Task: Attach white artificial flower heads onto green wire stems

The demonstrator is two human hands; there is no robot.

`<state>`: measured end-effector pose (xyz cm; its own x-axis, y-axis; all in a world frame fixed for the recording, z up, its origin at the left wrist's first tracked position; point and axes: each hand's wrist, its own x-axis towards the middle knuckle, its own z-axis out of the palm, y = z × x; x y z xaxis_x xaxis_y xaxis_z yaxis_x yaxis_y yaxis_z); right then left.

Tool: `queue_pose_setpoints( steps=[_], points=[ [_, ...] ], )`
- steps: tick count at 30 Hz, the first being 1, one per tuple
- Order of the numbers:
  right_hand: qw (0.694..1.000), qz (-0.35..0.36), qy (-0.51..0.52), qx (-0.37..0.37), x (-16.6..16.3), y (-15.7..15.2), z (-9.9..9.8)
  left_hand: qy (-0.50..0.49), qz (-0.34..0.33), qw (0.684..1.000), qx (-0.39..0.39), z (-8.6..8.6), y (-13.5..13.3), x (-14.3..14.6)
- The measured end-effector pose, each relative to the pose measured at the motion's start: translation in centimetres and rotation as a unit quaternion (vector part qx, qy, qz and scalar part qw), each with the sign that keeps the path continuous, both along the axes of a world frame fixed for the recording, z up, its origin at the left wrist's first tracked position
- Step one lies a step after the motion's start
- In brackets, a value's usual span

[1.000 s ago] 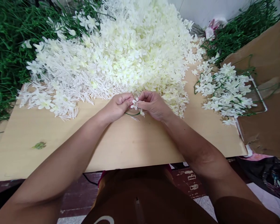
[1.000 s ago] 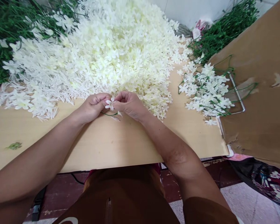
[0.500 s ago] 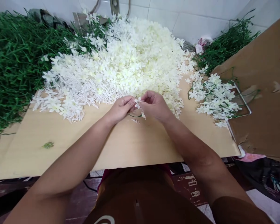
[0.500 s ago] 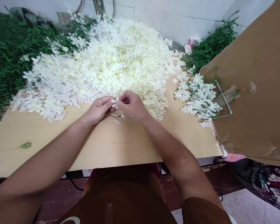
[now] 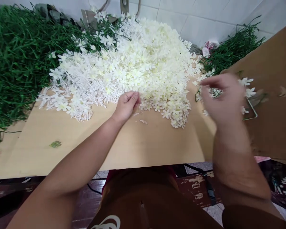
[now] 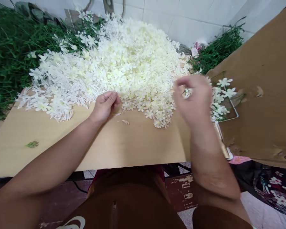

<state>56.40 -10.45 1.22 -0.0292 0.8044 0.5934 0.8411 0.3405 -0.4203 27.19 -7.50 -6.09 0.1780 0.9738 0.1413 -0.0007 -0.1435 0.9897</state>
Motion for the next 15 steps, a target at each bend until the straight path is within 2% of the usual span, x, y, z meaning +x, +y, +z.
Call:
queue_pose_setpoints(
  steps=[1, 2, 4, 6, 11, 13, 15],
  points=[
    [0.996, 0.085, -0.025, -0.006, -2.7, 0.1, -1.1, -0.001, 0.037, 0.999, 0.018, 0.0, 0.2, -0.2],
    [0.988, 0.138, -0.06, -0.028, -5.4, 0.1, -2.1, -0.003, 0.071, 0.997, 0.033, -0.1, 0.4, -0.5],
    [0.972, 0.175, -0.135, -0.08, -9.8, 0.4, -3.6, -0.006, 0.124, 0.991, 0.052, -0.2, 0.8, -1.0],
    [0.952, 0.182, -0.203, -0.137, -12.6, 0.6, -4.3, -0.005, 0.155, 0.986, 0.063, -0.3, 1.2, -1.5],
    [0.914, 0.159, -0.297, -0.225, -15.2, 1.5, -4.6, 0.023, 0.145, 0.986, 0.085, -0.3, 1.2, -1.7],
    [0.917, 0.156, -0.276, -0.242, -15.3, 1.9, -4.7, 0.041, 0.129, 0.986, 0.098, 0.0, 1.0, -1.5],
    [0.936, 0.164, -0.208, -0.233, -15.0, 2.4, -4.7, 0.06, 0.116, 0.985, 0.11, 0.2, 0.7, -1.4]
  ],
)
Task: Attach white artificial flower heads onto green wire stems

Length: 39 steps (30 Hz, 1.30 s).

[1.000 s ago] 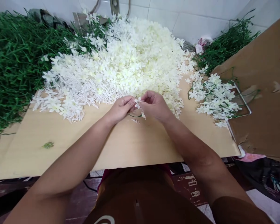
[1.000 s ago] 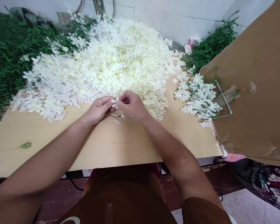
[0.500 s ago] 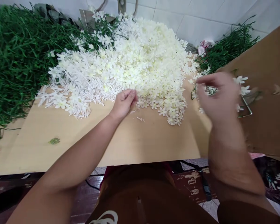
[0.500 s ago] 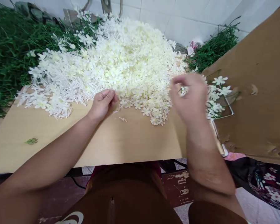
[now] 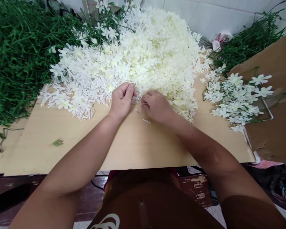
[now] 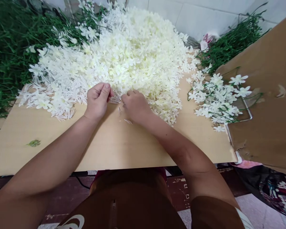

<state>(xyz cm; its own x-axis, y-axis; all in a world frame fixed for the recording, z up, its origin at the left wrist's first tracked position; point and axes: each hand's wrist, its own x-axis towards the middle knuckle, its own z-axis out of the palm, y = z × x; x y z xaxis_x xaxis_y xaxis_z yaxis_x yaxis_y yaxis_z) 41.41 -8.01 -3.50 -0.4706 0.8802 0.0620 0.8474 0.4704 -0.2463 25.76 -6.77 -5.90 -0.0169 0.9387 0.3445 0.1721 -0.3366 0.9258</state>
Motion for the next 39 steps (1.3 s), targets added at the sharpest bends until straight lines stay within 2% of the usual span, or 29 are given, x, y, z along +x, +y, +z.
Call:
queue_pose_setpoints(
  steps=[3, 5, 7, 10, 12, 17, 20, 25, 30, 33, 39],
  points=[
    [0.982, -0.013, 0.189, 0.011, 1.0, 0.5, 0.3, 0.028, -0.005, 1.0, -0.004, 0.2, 0.0, -0.1],
    [0.943, -0.027, 0.333, -0.017, 1.8, 0.7, 0.8, 0.046, -0.007, 0.999, -0.005, 0.0, 0.1, -0.2],
    [0.89, -0.051, 0.447, -0.071, 2.5, 0.8, 1.2, 0.066, -0.015, 0.998, 0.001, -0.3, 0.4, -0.3],
    [0.824, -0.095, 0.543, -0.134, 3.0, 0.8, 1.3, 0.113, -0.032, 0.993, 0.013, -0.8, 0.6, -0.2],
    [0.803, -0.113, 0.567, -0.143, 3.3, 0.6, 1.0, 0.145, -0.046, 0.988, 0.018, -0.9, 0.5, -0.1],
    [0.805, -0.127, 0.574, -0.079, 3.8, 0.0, 0.1, 0.222, -0.076, 0.971, 0.045, -0.9, -0.2, 0.4],
    [0.797, -0.13, 0.581, -0.098, 3.8, -0.4, -0.2, 0.216, -0.099, 0.971, 0.038, -0.8, -0.6, 0.7],
    [0.783, -0.108, 0.58, -0.194, 2.7, -0.6, -0.5, 0.102, -0.125, 0.987, -0.02, -0.8, -1.1, 1.5],
    [0.774, -0.114, 0.583, -0.217, 2.5, -0.6, -0.8, -0.053, -0.128, 0.983, -0.117, -0.4, -1.5, 1.9],
    [0.788, -0.106, 0.566, -0.217, 2.8, -0.6, -0.9, -0.089, -0.121, 0.978, -0.143, -0.1, -1.6, 1.8],
    [0.844, -0.075, 0.506, -0.16, 2.9, -1.0, -0.9, -0.083, -0.122, 0.979, -0.142, 0.2, -1.5, 1.6]
  ],
)
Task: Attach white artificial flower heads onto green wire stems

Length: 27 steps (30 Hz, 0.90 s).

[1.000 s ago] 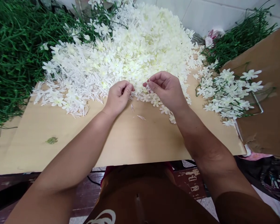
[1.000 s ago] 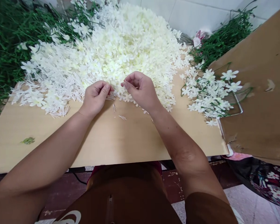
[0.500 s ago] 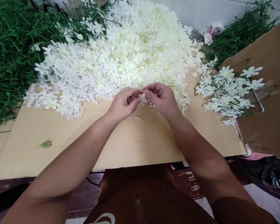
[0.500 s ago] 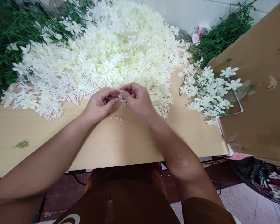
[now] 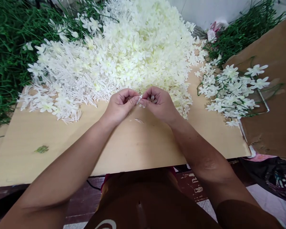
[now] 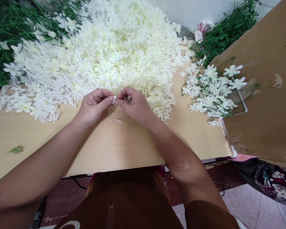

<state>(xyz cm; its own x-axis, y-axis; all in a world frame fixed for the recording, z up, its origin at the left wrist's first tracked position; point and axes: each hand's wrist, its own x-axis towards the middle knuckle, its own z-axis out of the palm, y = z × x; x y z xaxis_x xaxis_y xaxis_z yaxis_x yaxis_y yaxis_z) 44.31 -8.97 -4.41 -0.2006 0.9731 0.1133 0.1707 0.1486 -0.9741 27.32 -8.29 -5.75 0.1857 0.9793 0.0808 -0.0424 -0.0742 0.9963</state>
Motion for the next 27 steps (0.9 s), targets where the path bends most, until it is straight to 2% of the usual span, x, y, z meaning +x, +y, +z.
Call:
queue_pose_setpoints(
  steps=[9, 12, 15, 18, 21, 24, 27],
  points=[
    [0.991, -0.036, -0.061, 0.113, -0.1, -0.2, -0.4, 0.021, -0.035, 0.999, -0.019, 0.0, 0.2, -0.1],
    [0.989, -0.031, -0.038, 0.141, -0.3, -0.3, -0.6, 0.049, -0.028, 0.998, -0.009, 0.0, 0.1, 0.0],
    [0.992, -0.029, 0.028, 0.123, 0.1, 0.0, -0.7, 0.136, -0.002, 0.99, 0.04, -0.3, 0.0, 0.0],
    [0.991, -0.044, 0.075, 0.102, 1.0, 0.5, -0.3, 0.28, 0.005, 0.948, 0.154, -0.7, -0.1, -0.1],
    [0.989, -0.069, 0.075, 0.11, 1.7, 0.8, 0.1, 0.417, -0.035, 0.874, 0.249, -0.7, -0.1, -0.1],
    [0.988, -0.071, 0.06, 0.125, 1.6, 0.8, 0.3, 0.497, -0.057, 0.822, 0.273, -0.4, -0.1, 0.1],
    [0.989, -0.052, 0.049, 0.131, 1.3, 0.6, 0.3, 0.524, -0.046, 0.813, 0.248, 0.1, 0.1, 0.2]
  ],
)
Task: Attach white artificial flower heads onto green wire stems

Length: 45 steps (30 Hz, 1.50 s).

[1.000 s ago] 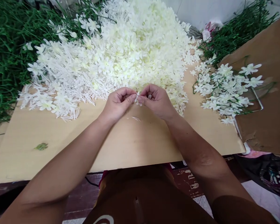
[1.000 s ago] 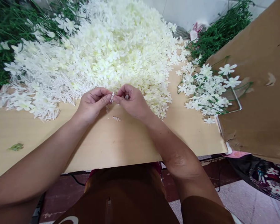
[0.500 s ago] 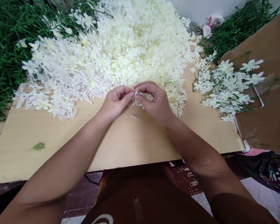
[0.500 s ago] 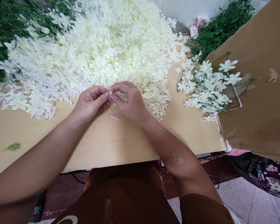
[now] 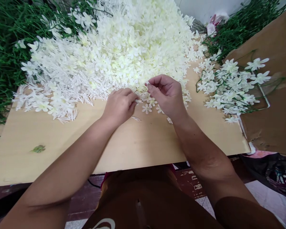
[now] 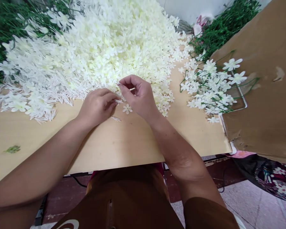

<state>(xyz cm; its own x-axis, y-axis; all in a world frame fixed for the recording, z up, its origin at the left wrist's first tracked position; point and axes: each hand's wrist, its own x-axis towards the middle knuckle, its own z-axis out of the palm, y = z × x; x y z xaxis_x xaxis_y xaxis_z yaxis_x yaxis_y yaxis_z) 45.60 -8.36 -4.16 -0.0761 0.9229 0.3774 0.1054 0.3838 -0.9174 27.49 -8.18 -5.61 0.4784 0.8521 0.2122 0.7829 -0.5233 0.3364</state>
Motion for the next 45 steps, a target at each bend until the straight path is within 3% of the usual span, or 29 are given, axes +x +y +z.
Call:
queue_pose_setpoints(
  steps=[3, 8, 15, 25, 28, 31, 34, 40, 45],
  points=[
    [1.0, 0.022, -0.007, -0.008, -0.3, -0.1, -0.3, -0.036, 0.036, 0.999, -0.013, 0.2, 0.2, -0.4],
    [0.996, 0.077, -0.003, -0.047, -0.9, -0.4, -1.1, -0.194, 0.097, 0.973, -0.08, -0.3, 0.5, -1.2],
    [0.995, 0.077, -0.036, -0.052, -1.2, -0.6, -1.5, -0.402, 0.109, 0.88, -0.23, 0.2, 0.2, -0.7],
    [0.994, 0.026, -0.093, -0.052, -1.3, -0.8, -0.9, -0.538, 0.15, 0.752, -0.349, 2.0, 0.1, -0.8],
    [0.99, -0.002, -0.142, -0.02, -1.6, -1.2, -0.4, -0.546, 0.156, 0.734, -0.372, 2.2, -0.1, -0.9],
    [0.984, -0.023, -0.175, 0.0, -2.0, -1.5, -0.2, -0.531, 0.141, 0.741, -0.387, 2.2, -0.3, -0.8],
    [0.981, -0.031, -0.192, 0.008, -2.1, -1.5, -0.4, -0.496, 0.127, 0.77, -0.381, 1.8, -0.2, -0.7],
    [0.987, -0.032, -0.157, 0.012, -0.9, -0.8, -0.4, -0.32, 0.13, 0.915, -0.208, 0.8, -0.3, -1.0],
    [0.988, -0.045, -0.142, 0.034, 0.0, -0.4, -0.1, -0.107, -0.009, 0.987, -0.116, 1.2, -1.1, -1.0]
  ],
)
